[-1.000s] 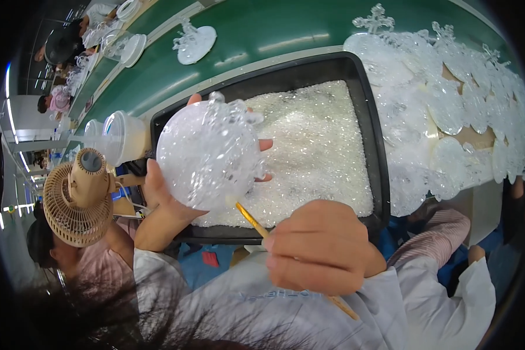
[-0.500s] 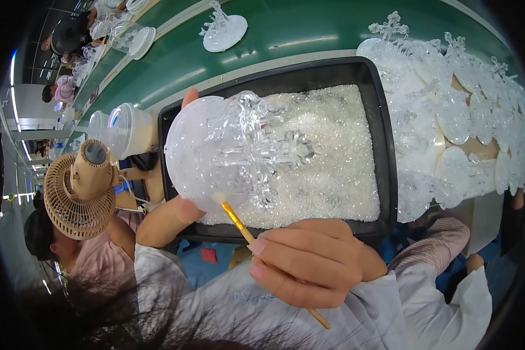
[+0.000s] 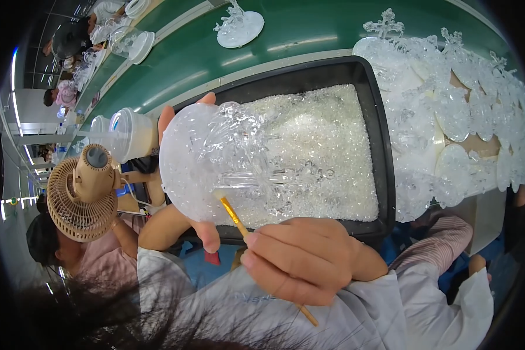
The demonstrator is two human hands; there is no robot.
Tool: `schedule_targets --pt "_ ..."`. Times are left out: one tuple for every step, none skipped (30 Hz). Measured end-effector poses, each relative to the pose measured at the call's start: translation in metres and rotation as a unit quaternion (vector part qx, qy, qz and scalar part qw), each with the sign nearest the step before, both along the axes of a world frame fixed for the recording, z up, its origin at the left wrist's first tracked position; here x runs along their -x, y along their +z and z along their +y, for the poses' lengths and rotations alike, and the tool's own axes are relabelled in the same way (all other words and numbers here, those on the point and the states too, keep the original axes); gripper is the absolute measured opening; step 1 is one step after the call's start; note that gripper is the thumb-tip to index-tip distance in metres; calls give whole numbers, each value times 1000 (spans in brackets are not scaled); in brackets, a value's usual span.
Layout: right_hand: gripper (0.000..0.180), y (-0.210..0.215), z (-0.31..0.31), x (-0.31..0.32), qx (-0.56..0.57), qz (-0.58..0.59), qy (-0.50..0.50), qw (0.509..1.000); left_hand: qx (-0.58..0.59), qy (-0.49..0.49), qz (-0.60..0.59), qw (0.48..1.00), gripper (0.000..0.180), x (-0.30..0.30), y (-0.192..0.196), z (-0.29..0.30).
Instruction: Applying decorative beads to clear light fixture bases using glue and a brush on an assembly line.
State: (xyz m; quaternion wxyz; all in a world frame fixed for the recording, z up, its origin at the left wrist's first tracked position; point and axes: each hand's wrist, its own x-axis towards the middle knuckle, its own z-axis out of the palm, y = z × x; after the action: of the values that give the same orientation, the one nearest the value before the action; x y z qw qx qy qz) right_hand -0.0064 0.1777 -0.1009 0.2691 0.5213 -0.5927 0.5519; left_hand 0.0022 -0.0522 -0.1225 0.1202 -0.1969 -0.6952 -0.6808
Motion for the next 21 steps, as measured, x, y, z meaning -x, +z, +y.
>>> schedule_targets --pt "15 2 0 1 -9 4 6 1000 0 -2 0 1000 170 0 1 1" --pt "15 2 1 1 -18 7 13 1000 2 -18 8 1000 169 1 1 1" --pt "15 2 1 0 -18 7 11 1000 4 -34 16 999 168 1 2 1" --pt "15 1 1 -1 -13 2 9 1000 5 -33 15 999 168 1 2 2" --pt "15 0 1 -1 -8 -2 7 1000 4 -31 15 999 167 2 2 2" --pt "15 0 1 0 -7 -3 8 1000 2 -28 15 999 166 3 2 2" --pt "15 1 2 1 -12 3 14 1000 -2 -27 15 1000 164 1 3 2" --pt "15 3 2 1 -17 8 21 1000 -5 -26 16 1000 163 2 3 3" --pt "15 2 1 -1 -18 8 20 1000 -8 -25 17 1000 162 2 4 4" --pt "15 0 1 -2 -10 4 10 1000 -11 -24 17 1000 160 0 4 3" --pt "16 -1 1 -3 -3 -1 1 1000 -14 -23 18 999 159 2 4 4" --pt "16 -1 2 -1 -3 -1 0 1000 -17 -22 19 999 157 2 4 4" --pt "16 0 2 0 -9 0 17 1000 -20 -21 20 999 156 1 5 2" --pt "16 1 2 1 -15 1 35 999 -23 -20 21 999 155 0 6 3" --pt "16 2 2 0 -15 1 35 999 -26 -19 22 999 153 -1 6 3" --pt "16 1 2 -1 -11 -4 22 1000 -29 -17 23 999 152 -2 7 3" --pt "15 1 2 -1 -6 -8 9 1000 -32 -15 24 999 151 0 7 3" --pt "15 1 2 1 -6 -7 10 1000 -34 -13 25 999 149 1 7 4" --pt "15 1 1 2 -8 -2 26 1000 -37 -12 25 999 148 3 6 5" --pt "15 1 1 2 -10 3 41 999 -41 -10 25 999 147 2 7 4" --pt "15 2 1 1 -10 2 41 999 -44 -9 25 999 146 -1 7 5"
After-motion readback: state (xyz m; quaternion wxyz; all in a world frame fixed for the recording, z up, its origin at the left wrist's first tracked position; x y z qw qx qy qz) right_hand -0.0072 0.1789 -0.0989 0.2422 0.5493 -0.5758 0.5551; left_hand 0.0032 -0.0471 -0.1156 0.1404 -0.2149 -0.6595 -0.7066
